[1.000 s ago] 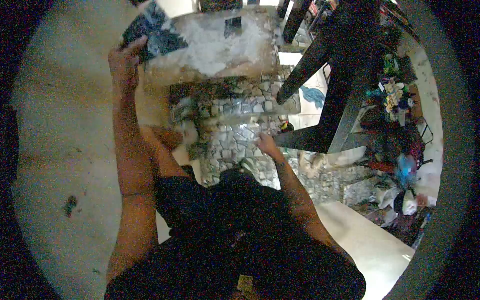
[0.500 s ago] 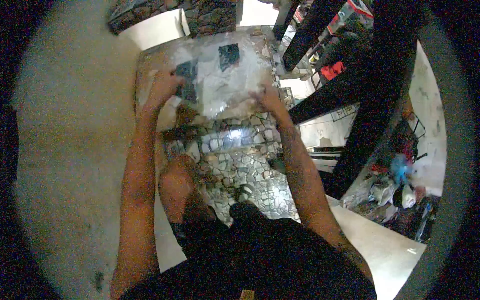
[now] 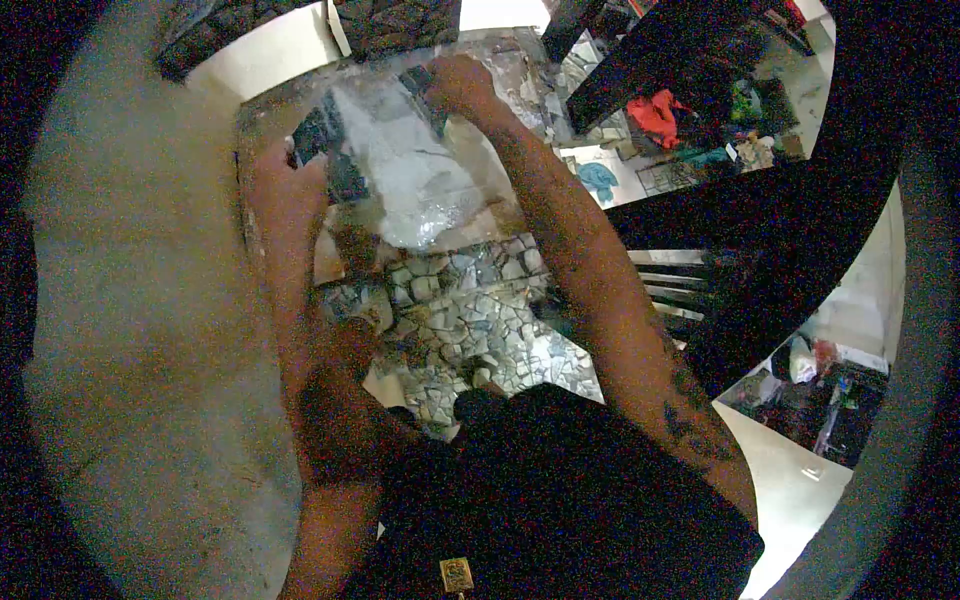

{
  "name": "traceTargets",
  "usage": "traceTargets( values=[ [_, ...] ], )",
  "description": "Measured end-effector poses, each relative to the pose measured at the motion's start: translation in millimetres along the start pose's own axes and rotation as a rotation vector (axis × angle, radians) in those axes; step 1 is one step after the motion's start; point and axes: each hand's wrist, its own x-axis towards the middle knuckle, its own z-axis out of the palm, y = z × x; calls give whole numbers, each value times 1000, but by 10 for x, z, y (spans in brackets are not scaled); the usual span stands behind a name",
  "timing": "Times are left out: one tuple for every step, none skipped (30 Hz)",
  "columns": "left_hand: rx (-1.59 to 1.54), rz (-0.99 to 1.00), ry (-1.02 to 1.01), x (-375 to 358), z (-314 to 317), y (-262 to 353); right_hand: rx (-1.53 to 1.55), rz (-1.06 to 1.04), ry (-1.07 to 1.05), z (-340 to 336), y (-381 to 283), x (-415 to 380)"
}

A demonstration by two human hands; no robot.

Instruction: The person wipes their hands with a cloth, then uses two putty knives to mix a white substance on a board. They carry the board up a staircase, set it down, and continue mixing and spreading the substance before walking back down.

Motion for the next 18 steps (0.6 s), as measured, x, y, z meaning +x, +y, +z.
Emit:
traceTargets(
  values=[
    [50,73,61,30,112,-84,15,-14,34,-62,-29,-121],
    [102,144,138,69,157,-125,31,-41,76,-141,-53,-201],
    [87,134,133,95,132,-96,56,-66,121,-231,-95,-291],
    [75,128,131,119,89,-33,108,11,105,-404,-193,-410],
    [64,122,130,150,57,1,162,89,89,-555,-266,-520],
    [109,131,121,191,41,-16,136,22,155,-558,-235,-610],
    [156,143,109,240,34,-49,111,-40,223,-505,-173,-709],
    [204,159,94,292,40,-63,88,-97,293,-473,-154,-787],
    [216,214,93,334,100,-88,61,-171,290,-483,-195,-880],
    [228,273,91,378,208,-130,34,-243,288,-499,-231,-975],
    [239,331,88,387,246,-119,5,-314,286,-501,-249,-1028],
    [214,366,30,375,297,-101,33,-393,353,-400,-253,-1063],
    [188,401,-27,354,373,-53,71,-445,376,-361,-267,-1090],
    [161,436,-84,336,427,8,107,-497,400,-359,-312,-1116],
    [173,472,-136,332,491,34,139,-550,424,-354,-340,-1118],
    [184,510,-188,332,566,60,181,-593,437,-315,-328,-1107],
    [192,547,-243,324,593,109,151,-607,422,-367,-342,-1080],
    [177,579,-252,302,608,135,122,-619,401,-421,-341,-1072]
  ],
)
